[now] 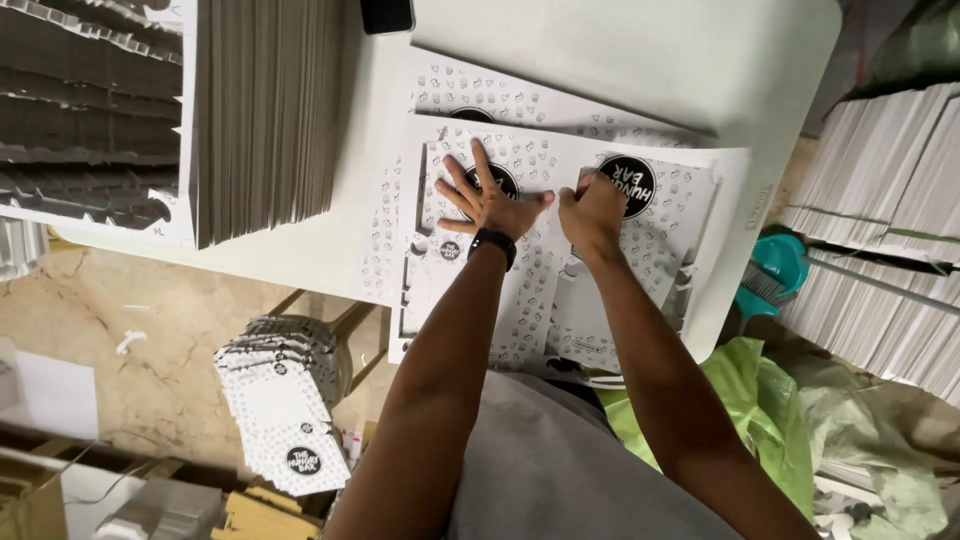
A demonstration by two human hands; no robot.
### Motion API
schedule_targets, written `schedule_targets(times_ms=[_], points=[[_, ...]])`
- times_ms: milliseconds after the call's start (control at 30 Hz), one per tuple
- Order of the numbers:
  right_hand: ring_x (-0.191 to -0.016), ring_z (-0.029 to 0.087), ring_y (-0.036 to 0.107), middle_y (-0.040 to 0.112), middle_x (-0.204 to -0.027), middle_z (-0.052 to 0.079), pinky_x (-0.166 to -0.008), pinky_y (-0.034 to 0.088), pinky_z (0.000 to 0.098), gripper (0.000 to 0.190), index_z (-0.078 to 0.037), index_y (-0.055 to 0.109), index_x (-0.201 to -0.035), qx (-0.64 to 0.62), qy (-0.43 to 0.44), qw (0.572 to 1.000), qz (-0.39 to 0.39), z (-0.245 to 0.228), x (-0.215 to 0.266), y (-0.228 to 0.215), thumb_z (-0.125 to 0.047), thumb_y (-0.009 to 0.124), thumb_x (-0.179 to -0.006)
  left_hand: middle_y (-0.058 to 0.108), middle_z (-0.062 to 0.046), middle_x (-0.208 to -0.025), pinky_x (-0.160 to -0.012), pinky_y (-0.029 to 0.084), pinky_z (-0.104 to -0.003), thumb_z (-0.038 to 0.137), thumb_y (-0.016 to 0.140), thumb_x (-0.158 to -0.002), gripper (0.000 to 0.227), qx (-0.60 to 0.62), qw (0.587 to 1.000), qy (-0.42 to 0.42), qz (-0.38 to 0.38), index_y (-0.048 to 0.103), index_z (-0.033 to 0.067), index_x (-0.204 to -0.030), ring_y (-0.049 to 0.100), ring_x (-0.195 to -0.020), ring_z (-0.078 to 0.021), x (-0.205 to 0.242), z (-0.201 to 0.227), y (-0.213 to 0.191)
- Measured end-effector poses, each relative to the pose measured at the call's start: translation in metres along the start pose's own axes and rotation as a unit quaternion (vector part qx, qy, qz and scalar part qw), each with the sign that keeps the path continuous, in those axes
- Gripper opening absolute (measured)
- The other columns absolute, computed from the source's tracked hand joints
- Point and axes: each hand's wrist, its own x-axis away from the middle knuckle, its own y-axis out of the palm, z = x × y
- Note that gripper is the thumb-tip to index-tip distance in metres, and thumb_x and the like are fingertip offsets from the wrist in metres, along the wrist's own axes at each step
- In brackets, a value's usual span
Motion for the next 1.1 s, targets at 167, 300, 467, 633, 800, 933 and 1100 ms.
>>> schedule_targets(times_ms=[167, 300, 467, 633, 800, 933, 1100], points=[[-0.080, 0.034, 0.073, 0.070, -0.079, 0.015, -0.064, 0.058, 0.0425, 0.018, -0.002, 0.066, -0.093, 0.033, 0.000, 0.999, 0.007, 0.014, -0.012, 0.010, -0.019, 0.073, -0.088, -0.022, -0.016, -0.170, -0.106, -0.017, -0.081, 0.039, 0.095, -0.074, 0.137, -0.007, 1.000, -0.023, 0.002, -0.010, 0.0422, -0.162, -0.024, -0.152, -0.0435, -0.007, 0.005, 0.004], [-0.074, 0.045, 0.071, 0.067, -0.068, 0.023, -0.061, 0.052, 0.0500, 0.025, 0.002, 0.067, -0.078, 0.026, -0.072, 0.997, -0.003, -0.008, 0.015, -0.006, -0.020, 0.078, -0.087, -0.028, -0.015, -0.168, -0.102, -0.019, -0.083, 0.027, 0.094, -0.076, 0.139, -0.023, 0.999, -0.026, 0.022, -0.015, 0.0454, -0.160, -0.033, -0.149, -0.0424, -0.027, -0.007, 0.027], [-0.077, 0.029, 0.063, 0.062, -0.078, 0.015, -0.066, 0.049, 0.0391, 0.032, 0.001, 0.062, -0.088, -0.156, -0.089, 0.984, 0.016, 0.007, 0.066, -0.018, -0.023, 0.083, -0.092, -0.028, -0.018, -0.167, -0.101, -0.017, -0.085, 0.041, 0.087, -0.084, 0.131, -0.041, 0.999, -0.019, -0.024, -0.019, 0.0401, -0.161, -0.030, -0.148, -0.0482, -0.011, 0.001, 0.005], [-0.081, 0.015, 0.057, 0.056, -0.088, 0.003, -0.071, 0.046, 0.0303, 0.034, -0.005, 0.061, -0.105, -0.353, -0.047, 0.927, -0.120, 0.018, 0.026, -0.024, -0.028, 0.083, -0.094, -0.039, -0.018, -0.162, -0.104, -0.010, -0.086, 0.040, 0.088, -0.087, 0.130, -0.063, 0.990, 0.096, -0.080, -0.018, 0.0422, -0.162, -0.034, -0.145, -0.0536, -0.014, -0.044, 0.004], [-0.085, 0.014, 0.075, 0.073, -0.081, 0.008, -0.078, 0.056, 0.0236, 0.057, -0.010, 0.073, -0.109, -0.493, 0.040, 0.827, -0.266, 0.014, 0.004, -0.006, -0.063, 0.058, -0.096, -0.034, -0.015, -0.164, -0.114, -0.006, -0.078, 0.059, 0.096, -0.066, 0.144, -0.243, 0.948, 0.160, -0.129, -0.011, 0.0465, -0.163, -0.028, -0.149, -0.0501, -0.003, -0.051, -0.001], [-0.080, 0.013, 0.075, 0.074, -0.079, 0.007, -0.084, 0.062, 0.0300, 0.074, -0.008, 0.076, -0.102, -0.504, 0.078, 0.822, -0.254, -0.007, 0.024, -0.007, -0.075, 0.045, -0.095, -0.035, -0.013, -0.164, -0.113, -0.009, -0.077, 0.055, 0.097, -0.066, 0.143, -0.231, 0.953, 0.134, -0.139, -0.008, 0.0482, -0.163, -0.027, -0.149, -0.0490, -0.003, -0.044, -0.005], [-0.049, 0.012, 0.057, 0.059, -0.063, -0.002, -0.042, 0.045, 0.0239, 0.053, -0.012, 0.060, -0.085, -0.474, -0.009, 0.863, -0.176, -0.019, 0.065, -0.029, -0.050, 0.033, -0.109, -0.045, -0.011, -0.153, -0.111, -0.015, -0.081, 0.073, 0.094, -0.058, 0.147, -0.273, 0.939, 0.113, -0.177, 0.003, 0.0358, -0.167, -0.038, -0.144, -0.0441, -0.004, -0.040, -0.004]])
